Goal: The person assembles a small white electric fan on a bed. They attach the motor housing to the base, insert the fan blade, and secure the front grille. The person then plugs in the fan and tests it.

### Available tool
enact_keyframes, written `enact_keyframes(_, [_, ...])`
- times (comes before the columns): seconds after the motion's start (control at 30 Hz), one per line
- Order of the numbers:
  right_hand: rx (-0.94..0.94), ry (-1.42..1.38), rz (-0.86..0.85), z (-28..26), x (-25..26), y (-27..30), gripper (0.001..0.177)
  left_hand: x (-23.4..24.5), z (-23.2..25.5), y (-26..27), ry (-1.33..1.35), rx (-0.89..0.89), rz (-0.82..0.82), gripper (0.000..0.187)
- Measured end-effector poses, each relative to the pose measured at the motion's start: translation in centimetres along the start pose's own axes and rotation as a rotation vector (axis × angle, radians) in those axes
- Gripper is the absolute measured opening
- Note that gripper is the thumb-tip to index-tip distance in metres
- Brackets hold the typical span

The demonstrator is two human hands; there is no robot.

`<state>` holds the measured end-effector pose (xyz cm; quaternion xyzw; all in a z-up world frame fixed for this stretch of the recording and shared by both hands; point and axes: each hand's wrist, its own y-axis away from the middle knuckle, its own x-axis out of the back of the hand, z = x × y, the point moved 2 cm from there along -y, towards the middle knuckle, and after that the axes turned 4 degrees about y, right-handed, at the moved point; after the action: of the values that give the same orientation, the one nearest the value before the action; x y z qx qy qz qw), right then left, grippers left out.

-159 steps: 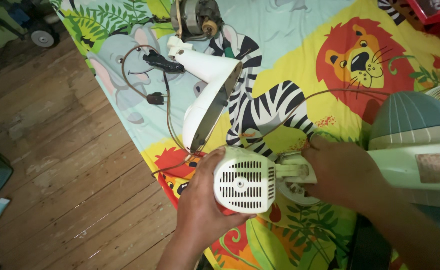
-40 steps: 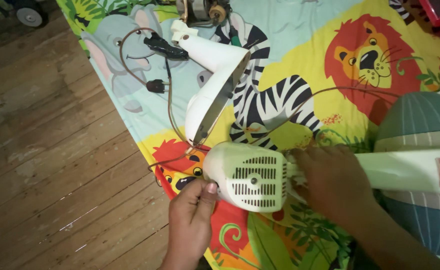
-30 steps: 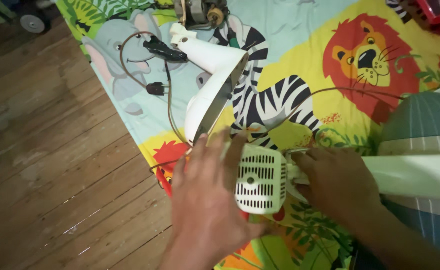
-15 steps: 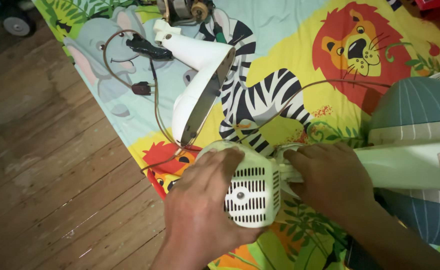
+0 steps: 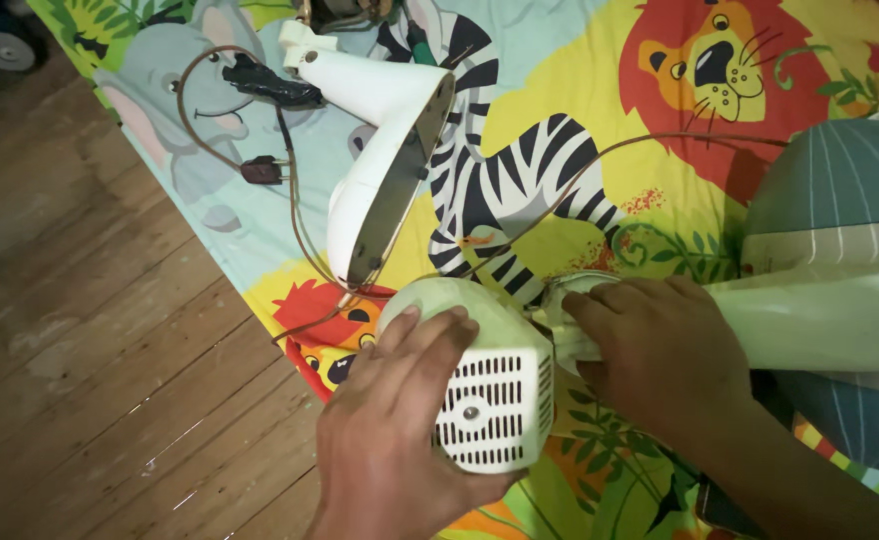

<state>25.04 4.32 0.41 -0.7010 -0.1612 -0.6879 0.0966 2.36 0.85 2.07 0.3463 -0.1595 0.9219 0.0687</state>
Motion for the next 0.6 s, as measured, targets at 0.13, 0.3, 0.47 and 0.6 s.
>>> enact_keyframes(0.13, [0.014, 0.005, 0.031, 0.2, 0.1, 0.1, 0.064, -0.2, -0.1, 0.2, 0.004, -0.031, 0.016, 0.097])
enact_keyframes(0.3, [0.015, 0.003, 0.015, 0.1, 0.2, -0.2, 0.067, 0.5, -0.2, 0.6, -0.016, -0.073, 0.049, 0.100])
enact_keyframes(0.47, [0.013, 0.024, 0.020, 0.1, 0.0, 0.0, 0.063, 0.6, -0.6, 1.1, 0.077, -0.036, 0.049, 0.098])
enact_keyframes(0.6, [0.014, 0.032, 0.013, 0.3, 0.0, -0.2, 0.065, 0.7, -0.8, 1.9, 0.204, 0.019, 0.134, 0.094])
